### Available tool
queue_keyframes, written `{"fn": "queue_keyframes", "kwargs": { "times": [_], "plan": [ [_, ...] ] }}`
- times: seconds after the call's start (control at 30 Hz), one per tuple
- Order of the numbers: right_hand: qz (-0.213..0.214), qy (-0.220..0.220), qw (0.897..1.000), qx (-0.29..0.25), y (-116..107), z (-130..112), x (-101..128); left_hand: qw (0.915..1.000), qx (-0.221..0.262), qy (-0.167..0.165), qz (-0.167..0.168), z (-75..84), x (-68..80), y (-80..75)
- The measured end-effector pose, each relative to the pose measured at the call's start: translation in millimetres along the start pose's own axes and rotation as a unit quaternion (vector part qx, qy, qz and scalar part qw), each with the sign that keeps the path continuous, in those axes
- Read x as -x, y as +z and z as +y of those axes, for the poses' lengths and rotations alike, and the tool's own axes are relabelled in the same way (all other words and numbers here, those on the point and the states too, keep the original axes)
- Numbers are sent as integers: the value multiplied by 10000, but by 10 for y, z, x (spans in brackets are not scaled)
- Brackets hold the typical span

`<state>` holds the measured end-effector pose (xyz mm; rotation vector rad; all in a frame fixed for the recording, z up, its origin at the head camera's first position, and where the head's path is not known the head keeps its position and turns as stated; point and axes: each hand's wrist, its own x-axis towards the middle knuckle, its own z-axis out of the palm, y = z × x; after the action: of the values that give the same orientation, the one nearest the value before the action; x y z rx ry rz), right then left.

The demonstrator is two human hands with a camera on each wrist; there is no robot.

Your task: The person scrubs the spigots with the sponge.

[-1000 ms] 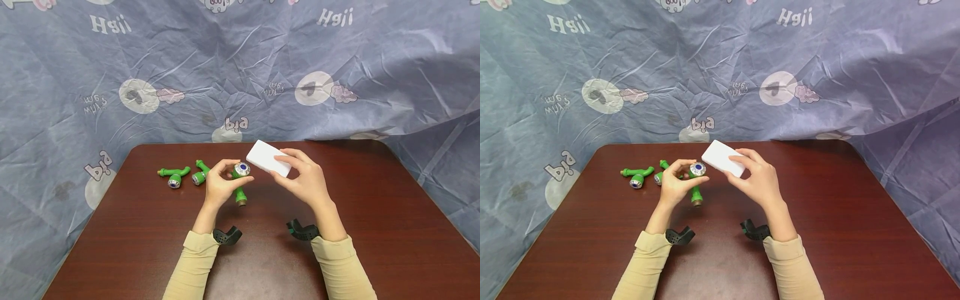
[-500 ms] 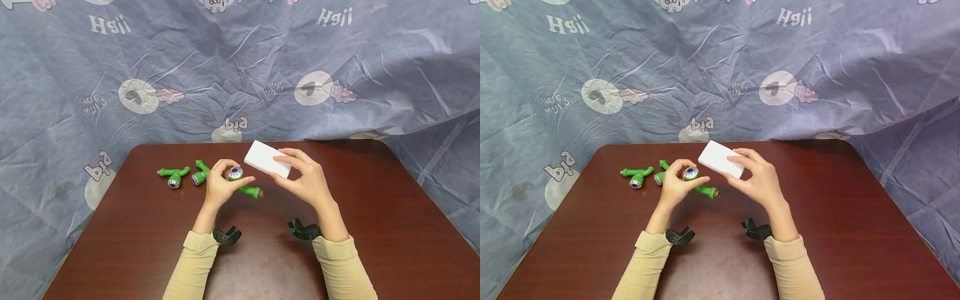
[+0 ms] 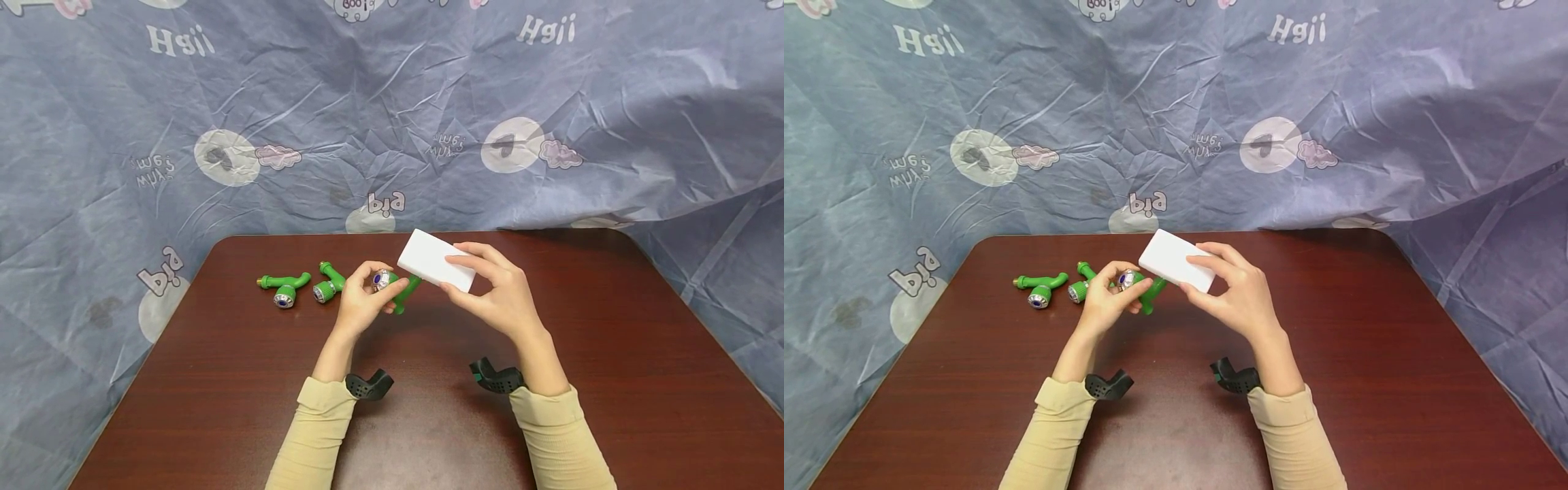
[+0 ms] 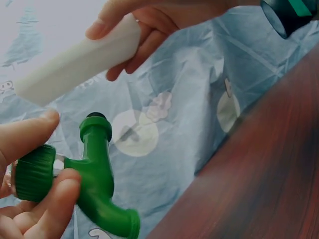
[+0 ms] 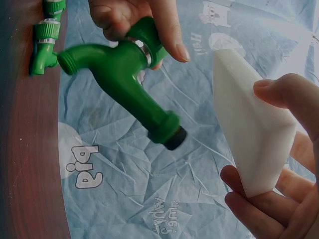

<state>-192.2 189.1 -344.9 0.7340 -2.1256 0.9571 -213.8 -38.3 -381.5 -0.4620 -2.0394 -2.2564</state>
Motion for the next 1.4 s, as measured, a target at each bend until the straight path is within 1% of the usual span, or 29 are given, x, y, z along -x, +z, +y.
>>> {"fn": "queue_keyframes", "kwargs": {
  "times": [0.03, 0.1, 0.2, 0.27, 0.47, 0.63, 0.73, 0.87, 1.03, 1.1, 1.17, 1.23, 1.3, 1.33, 1.4],
  "plan": [
    [-14, -7, 10000, -11, 4, 0, -1, 9997, 202, -58, -80, -46, -18, -11],
    [-38, -28, 10000, -29, 14, 1, -2, 9986, 488, -66, -204, -98, -42, -27],
    [-67, -56, 10000, -22, 30, 4, 0, 9961, 805, 15, -349, -107, -47, -41],
    [-88, -62, 9999, 14, 39, 5, 4, 9948, 938, -15, -393, -95, -43, -47],
    [-146, -65, 9998, 129, 60, 6, 12, 9914, 1190, -209, -498, -71, -43, -56],
    [-213, -62, 9995, 214, 68, 4, 21, 9905, 1253, -219, -517, -59, -41, -45],
    [-228, -52, 9994, 264, 72, 6, 23, 9911, 1231, -139, -483, -68, -39, -41],
    [-220, -95, 9992, 312, 84, 7, 19, 9938, 1058, -50, -353, -84, -40, -30],
    [-351, -200, 9990, 209, 94, -4, 14, 9980, 637, -8, 25, -88, -44, -21],
    [-443, -226, 9987, 131, 91, -5, 15, 9981, 583, 43, 196, -84, -45, -21],
    [-451, -202, 9986, 181, 85, 2, 15, 9974, 643, 96, 295, -79, -44, -22],
    [-305, -95, 9987, 407, 76, 14, 16, 9968, 705, 125, 346, -75, -43, -26],
    [-48, 60, 9976, 686, 71, 23, 13, 9965, 734, 119, 374, -75, -42, -33],
    [72, 151, 9970, 756, 71, 23, 12, 9964, 757, 105, 370, -78, -42, -35],
    [216, 240, 9971, 683, 84, 18, 8, 9963, 781, 82, 355, -84, -43, -42]
  ]
}}
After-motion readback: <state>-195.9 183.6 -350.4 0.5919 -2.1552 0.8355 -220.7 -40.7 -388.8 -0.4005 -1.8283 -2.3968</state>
